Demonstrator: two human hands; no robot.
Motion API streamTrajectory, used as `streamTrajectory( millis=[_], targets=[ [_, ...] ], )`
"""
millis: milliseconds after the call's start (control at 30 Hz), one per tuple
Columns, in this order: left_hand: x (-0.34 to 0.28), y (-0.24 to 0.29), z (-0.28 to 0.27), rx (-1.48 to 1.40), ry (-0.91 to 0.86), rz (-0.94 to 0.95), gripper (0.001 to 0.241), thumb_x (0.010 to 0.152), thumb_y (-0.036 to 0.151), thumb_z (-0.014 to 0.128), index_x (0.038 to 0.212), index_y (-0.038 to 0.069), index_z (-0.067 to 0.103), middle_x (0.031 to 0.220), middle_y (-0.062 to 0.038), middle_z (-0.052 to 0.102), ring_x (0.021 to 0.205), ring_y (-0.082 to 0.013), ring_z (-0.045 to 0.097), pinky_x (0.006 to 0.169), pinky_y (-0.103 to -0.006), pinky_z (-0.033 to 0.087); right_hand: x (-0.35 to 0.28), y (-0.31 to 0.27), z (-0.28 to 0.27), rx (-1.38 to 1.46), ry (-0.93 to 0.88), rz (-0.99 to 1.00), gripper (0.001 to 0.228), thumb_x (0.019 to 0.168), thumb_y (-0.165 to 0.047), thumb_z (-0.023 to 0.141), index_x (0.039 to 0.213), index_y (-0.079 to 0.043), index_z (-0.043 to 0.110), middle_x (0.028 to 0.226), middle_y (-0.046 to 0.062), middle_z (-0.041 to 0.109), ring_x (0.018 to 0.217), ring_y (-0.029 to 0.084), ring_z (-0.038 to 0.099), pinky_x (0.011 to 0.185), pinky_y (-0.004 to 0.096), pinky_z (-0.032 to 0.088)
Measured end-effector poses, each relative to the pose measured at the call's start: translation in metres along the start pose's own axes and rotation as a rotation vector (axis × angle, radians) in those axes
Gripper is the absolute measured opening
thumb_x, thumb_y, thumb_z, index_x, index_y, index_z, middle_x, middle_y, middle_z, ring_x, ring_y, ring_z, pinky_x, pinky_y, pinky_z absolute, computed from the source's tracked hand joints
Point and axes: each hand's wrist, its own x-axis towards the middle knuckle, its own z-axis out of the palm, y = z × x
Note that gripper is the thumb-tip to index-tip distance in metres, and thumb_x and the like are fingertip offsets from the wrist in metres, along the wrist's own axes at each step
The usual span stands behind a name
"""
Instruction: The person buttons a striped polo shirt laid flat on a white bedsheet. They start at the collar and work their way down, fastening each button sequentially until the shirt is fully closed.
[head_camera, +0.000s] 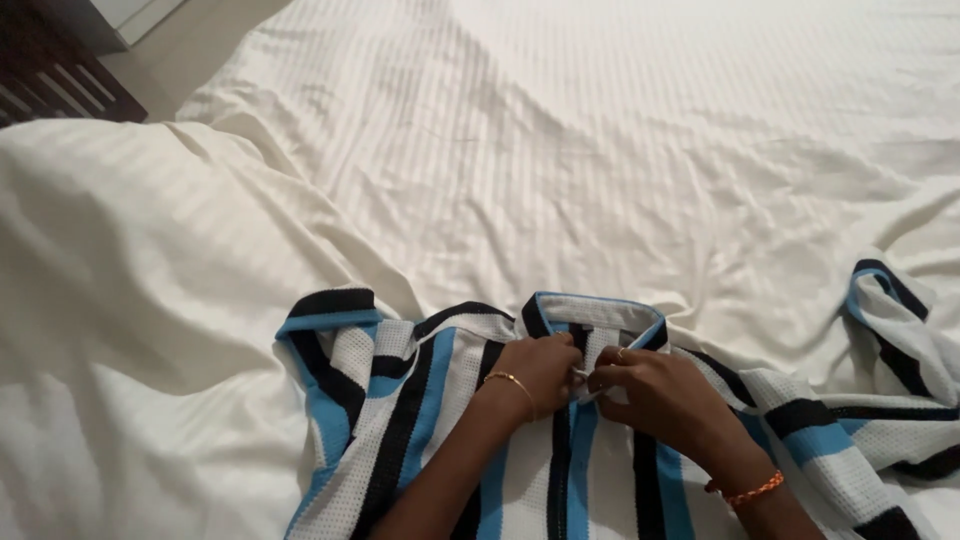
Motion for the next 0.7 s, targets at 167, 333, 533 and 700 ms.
streamTrajectory(
  millis=[167, 333, 533, 700],
  targets=[
    [0.011, -0.006, 0.009, -0.082, -0.003, -0.052, 0.018, 0.086, 0.024, 0.07, 0.095, 0.011, 0.079, 0.108, -0.014, 0.071, 0.092, -0.0351, 0.071, 0.085, -0.0466, 0.057, 0.004, 0.007, 0.016, 0.007, 0.119, -0.101, 0.023, 0.076, -0.021, 0.078, 0.099, -0.02, 0.078, 0.099, -0.005, 0.071, 0.08, 0.017, 0.072, 0.069, 0.035, 0.057],
    [0.015, -0.009, 0.009, -0.098, -0.038, -0.08, 0.019, 0.082, 0.025, 0.072, 0.096, 0.013, 0.08, 0.106, -0.015, 0.073, 0.095, -0.0356, 0.071, 0.087, -0.047, 0.057, 0.005, 0.006, 0.029, -0.026, 0.222, -0.106, 0.019, 0.078, -0.024, 0.078, 0.096, -0.016, 0.075, 0.098, -0.004, 0.072, 0.081, 0.017, 0.072, 0.066, 0.035, 0.057],
    [0.018, -0.021, 0.025, -0.132, -0.001, -0.066, 0.018, 0.083, 0.022, 0.068, 0.094, 0.015, 0.08, 0.103, -0.015, 0.074, 0.094, -0.036, 0.071, 0.085, -0.0472, 0.057, 0.006, -0.002, 0.027, -0.045, 0.18, 0.035, 0.019, 0.082, -0.028, 0.076, 0.099, -0.021, 0.075, 0.101, -0.007, 0.073, 0.079, 0.016, 0.073, 0.064, 0.034, 0.057],
    [0.02, -0.024, 0.029, -0.133, -0.006, -0.035, 0.019, 0.082, 0.022, 0.067, 0.094, 0.014, 0.079, 0.101, -0.015, 0.075, 0.092, -0.0352, 0.072, 0.084, -0.0475, 0.057, 0.001, -0.005, 0.032, -0.08, 0.212, 0.04, 0.015, 0.083, -0.027, 0.075, 0.097, -0.021, 0.076, 0.1, -0.007, 0.074, 0.077, 0.016, 0.073, 0.062, 0.033, 0.055]
  ],
)
